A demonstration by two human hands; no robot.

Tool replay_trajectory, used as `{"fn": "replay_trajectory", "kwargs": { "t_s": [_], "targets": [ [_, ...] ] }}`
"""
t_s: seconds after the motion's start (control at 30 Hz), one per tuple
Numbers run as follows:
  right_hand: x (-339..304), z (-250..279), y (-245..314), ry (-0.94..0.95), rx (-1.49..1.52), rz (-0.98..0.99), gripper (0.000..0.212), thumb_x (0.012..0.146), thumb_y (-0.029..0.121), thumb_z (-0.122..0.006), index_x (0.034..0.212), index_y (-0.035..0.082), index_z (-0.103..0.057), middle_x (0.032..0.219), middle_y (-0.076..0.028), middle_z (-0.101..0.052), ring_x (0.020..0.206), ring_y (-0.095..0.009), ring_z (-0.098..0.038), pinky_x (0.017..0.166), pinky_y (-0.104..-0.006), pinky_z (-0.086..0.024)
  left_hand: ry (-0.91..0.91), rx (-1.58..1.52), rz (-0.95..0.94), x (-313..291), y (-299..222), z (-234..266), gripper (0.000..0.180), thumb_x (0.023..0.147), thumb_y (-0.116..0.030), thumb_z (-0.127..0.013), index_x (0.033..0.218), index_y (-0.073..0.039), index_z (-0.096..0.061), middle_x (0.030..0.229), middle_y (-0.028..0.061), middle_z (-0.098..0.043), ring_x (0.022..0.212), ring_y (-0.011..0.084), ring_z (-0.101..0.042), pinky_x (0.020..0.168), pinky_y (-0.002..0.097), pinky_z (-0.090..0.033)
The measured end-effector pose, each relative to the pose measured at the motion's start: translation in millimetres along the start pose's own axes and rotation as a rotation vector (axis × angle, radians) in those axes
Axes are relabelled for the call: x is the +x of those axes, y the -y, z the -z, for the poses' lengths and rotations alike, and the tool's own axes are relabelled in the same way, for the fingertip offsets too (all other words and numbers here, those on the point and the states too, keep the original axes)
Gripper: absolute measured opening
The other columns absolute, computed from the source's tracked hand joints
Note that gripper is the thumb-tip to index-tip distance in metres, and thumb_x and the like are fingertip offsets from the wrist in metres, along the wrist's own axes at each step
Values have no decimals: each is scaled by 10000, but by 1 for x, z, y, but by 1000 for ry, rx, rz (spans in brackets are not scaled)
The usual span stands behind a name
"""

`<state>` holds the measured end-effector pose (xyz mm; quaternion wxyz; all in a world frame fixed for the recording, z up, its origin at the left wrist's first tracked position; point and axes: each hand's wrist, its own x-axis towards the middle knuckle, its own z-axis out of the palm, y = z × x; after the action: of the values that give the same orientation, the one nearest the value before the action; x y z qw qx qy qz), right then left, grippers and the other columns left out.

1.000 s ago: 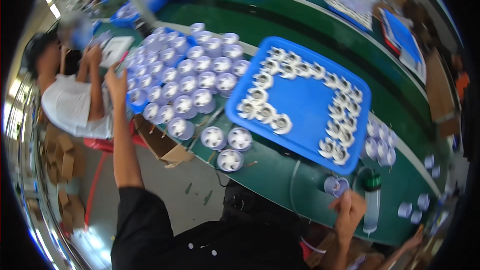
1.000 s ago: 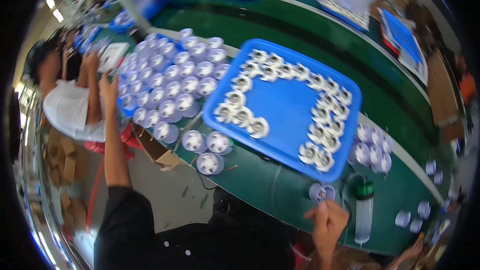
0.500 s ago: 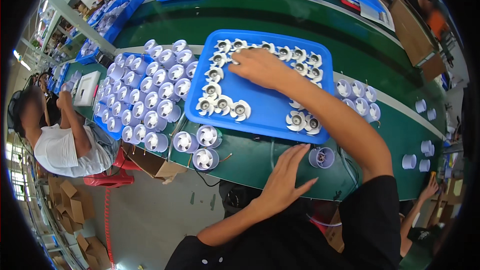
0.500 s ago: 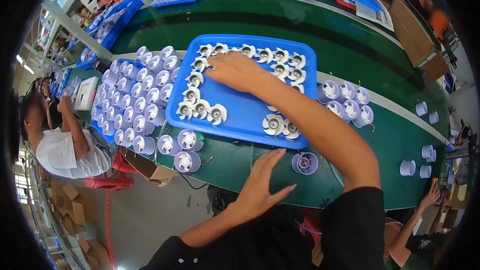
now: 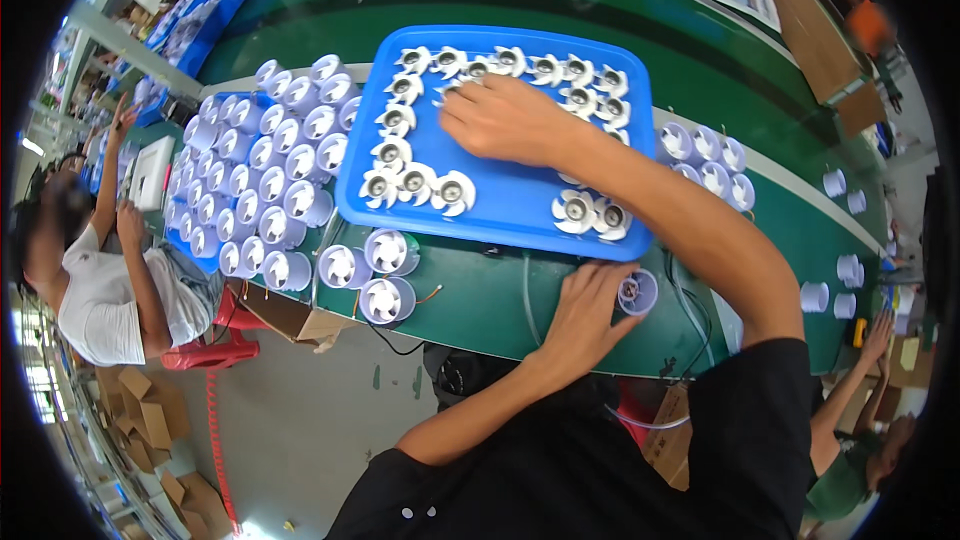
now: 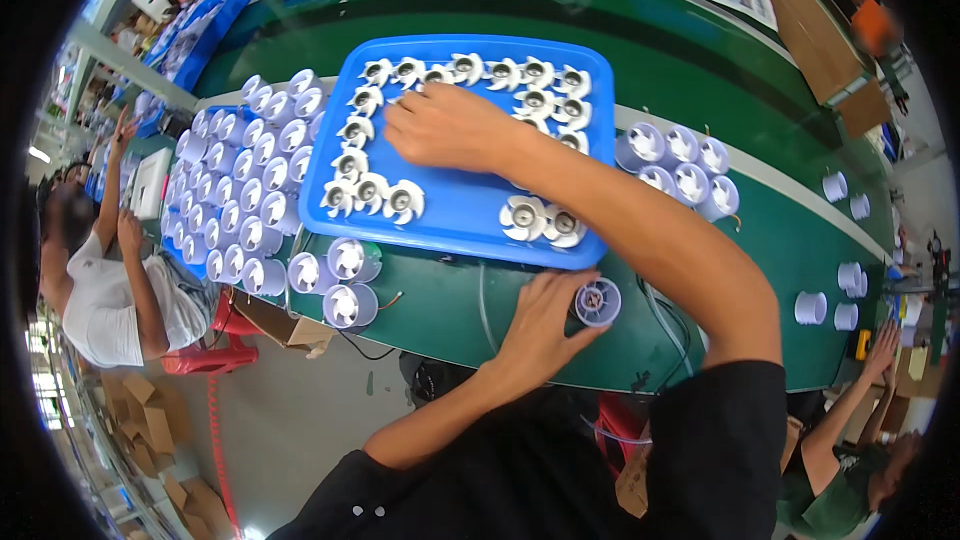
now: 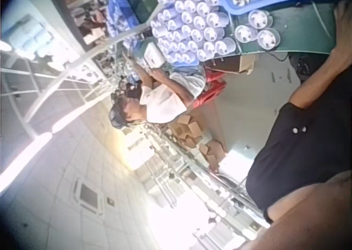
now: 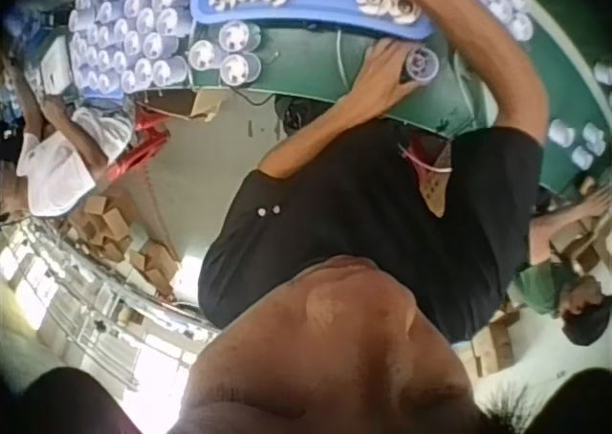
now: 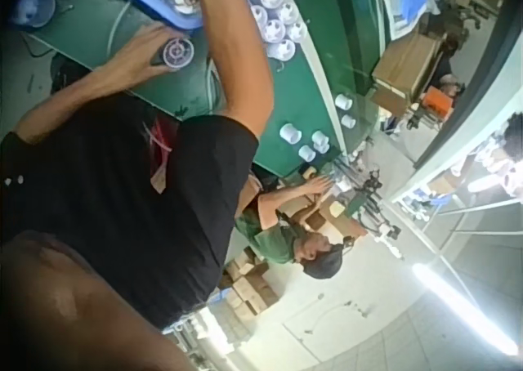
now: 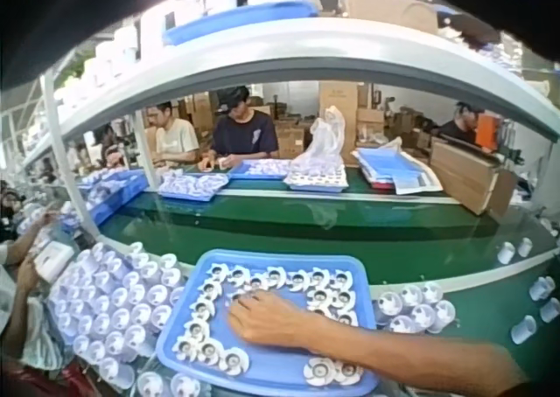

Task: The recorder is assembling small electric fan components by applying sealant with a syringe and fitting parts together on an assembly line.

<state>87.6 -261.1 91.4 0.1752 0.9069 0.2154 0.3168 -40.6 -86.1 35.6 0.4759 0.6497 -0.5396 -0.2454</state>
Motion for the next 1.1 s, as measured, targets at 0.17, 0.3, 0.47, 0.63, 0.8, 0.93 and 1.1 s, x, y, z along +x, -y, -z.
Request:
{"fn": "replay_trajectory", "kwargs": {
  "t_s": [0.17, 0.3, 0.47, 0.63, 0.8, 0.93, 1.1],
  "targets": [
    [-47, 89, 15, -98, 92, 169, 209, 739, 81, -652, 920, -17, -690, 850, -69, -607, 731, -174, -587, 566, -279, -437, -14, -189, 6, -31, -13, 31, 583, 731, -87, -817, 1232, -50, -520, 1297, 129, -586, 1285, 313, -489, 1083, 410, -378],
    [-87, 126, 38, -115, 24, 139, 217, 696, 115, -663, 874, -9, -674, 824, -46, -597, 739, -167, -576, 567, -251, -438, -41, -245, 89, -43, -8, 41, 600, 725, -101, -829, 1239, -37, -526, 1278, 130, -592, 1220, 318, -535, 1032, 401, -422],
    [-111, 180, 88, -27, 507, -814, 119, 772, -3, -702, 889, 11, -687, 818, -67, -662, 708, -194, -641, 621, -301, -496, 4, -170, 61, -29, -9, 46, 611, 705, -89, -832, 1252, -22, -567, 1240, 152, -606, 1161, 352, -559, 992, 424, -448],
    [-134, 203, 167, -72, 1241, -1777, 115, 894, 91, -703, 952, 3, -657, 818, -36, -675, 731, -72, -601, 664, -233, -485, 96, -148, 37, -22, -9, 35, 612, 695, -74, -818, 1254, -40, -570, 1294, 124, -605, 1202, 344, -548, 1016, 440, -427],
    [-131, 186, 195, -128, 1199, -1876, 123, 911, 89, -678, 984, 4, -627, 840, -39, -653, 751, -83, -601, 666, -241, -484, 175, -1, 59, -28, -7, 37, 552, 701, -51, -798, 1214, -35, -594, 1278, 131, -612, 1214, 340, -546, 1033, 429, -418],
    [-127, 195, 190, -36, 1114, -1854, 155, 911, 105, -680, 1035, 31, -622, 821, -46, -644, 673, -98, -575, 592, -255, -452, 194, 155, -75, -25, 2, 37, 569, 698, -37, -799, 1221, -22, -576, 1276, 130, -613, 1274, 349, -515, 1116, 525, -299],
    [-127, 202, 185, -36, 979, -1787, 121, 894, 75, -676, 1003, 23, -690, 784, -81, -626, 636, -118, -574, 564, -262, -438, 151, 279, -119, -25, 11, 37, 664, 668, -145, -856, 1257, -39, -569, 1261, 116, -620, 1310, 344, -485, 1120, 572, -264]
  ]
}}
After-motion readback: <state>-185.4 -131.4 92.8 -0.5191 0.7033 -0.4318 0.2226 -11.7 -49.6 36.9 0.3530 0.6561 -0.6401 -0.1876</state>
